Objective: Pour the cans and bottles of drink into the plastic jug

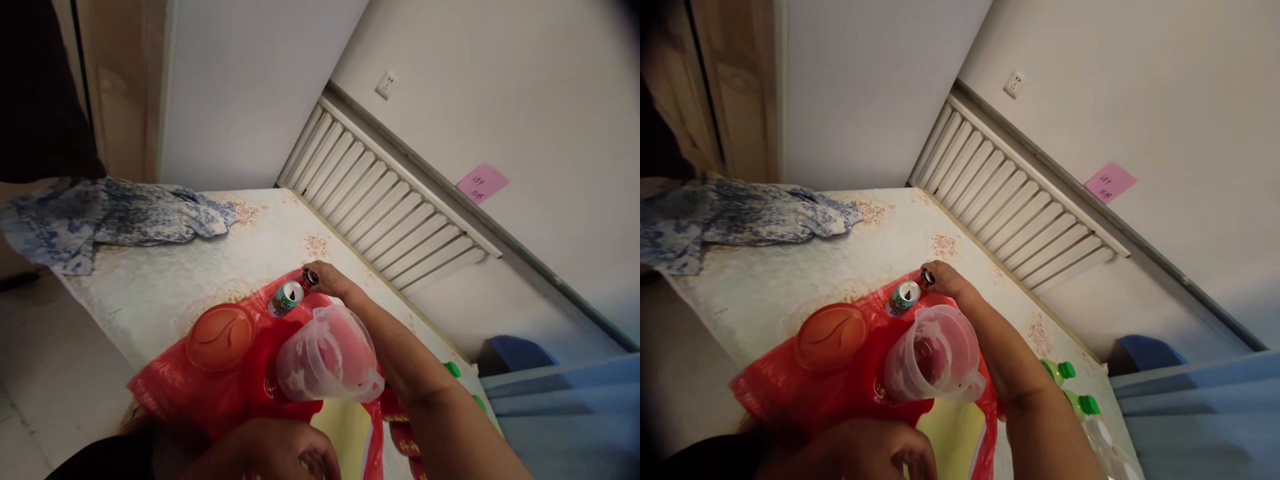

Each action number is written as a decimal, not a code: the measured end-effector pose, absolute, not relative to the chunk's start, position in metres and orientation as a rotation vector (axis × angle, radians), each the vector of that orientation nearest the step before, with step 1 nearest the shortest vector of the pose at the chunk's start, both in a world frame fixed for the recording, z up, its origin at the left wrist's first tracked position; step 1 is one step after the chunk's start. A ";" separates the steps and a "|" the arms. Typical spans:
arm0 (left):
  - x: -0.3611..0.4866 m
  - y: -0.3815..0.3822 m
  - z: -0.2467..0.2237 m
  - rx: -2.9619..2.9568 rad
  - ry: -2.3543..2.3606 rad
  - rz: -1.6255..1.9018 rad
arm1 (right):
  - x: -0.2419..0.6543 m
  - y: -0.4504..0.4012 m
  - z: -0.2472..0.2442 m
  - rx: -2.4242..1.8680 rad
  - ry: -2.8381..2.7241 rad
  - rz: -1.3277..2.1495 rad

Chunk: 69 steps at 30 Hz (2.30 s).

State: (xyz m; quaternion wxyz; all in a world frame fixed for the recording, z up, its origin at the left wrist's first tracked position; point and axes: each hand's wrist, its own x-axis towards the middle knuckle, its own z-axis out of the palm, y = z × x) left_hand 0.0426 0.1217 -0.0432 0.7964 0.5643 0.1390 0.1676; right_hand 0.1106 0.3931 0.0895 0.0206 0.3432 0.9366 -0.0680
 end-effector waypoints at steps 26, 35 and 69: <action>0.056 0.112 -0.046 1.204 0.358 0.520 | 0.310 0.053 0.153 2.278 2.777 -0.235; 0.063 0.120 -0.050 1.242 0.237 0.636 | 0.281 0.019 0.100 2.401 2.779 -0.581; 0.027 0.108 -0.007 1.390 0.437 0.559 | 0.241 0.067 0.058 2.950 2.698 -1.657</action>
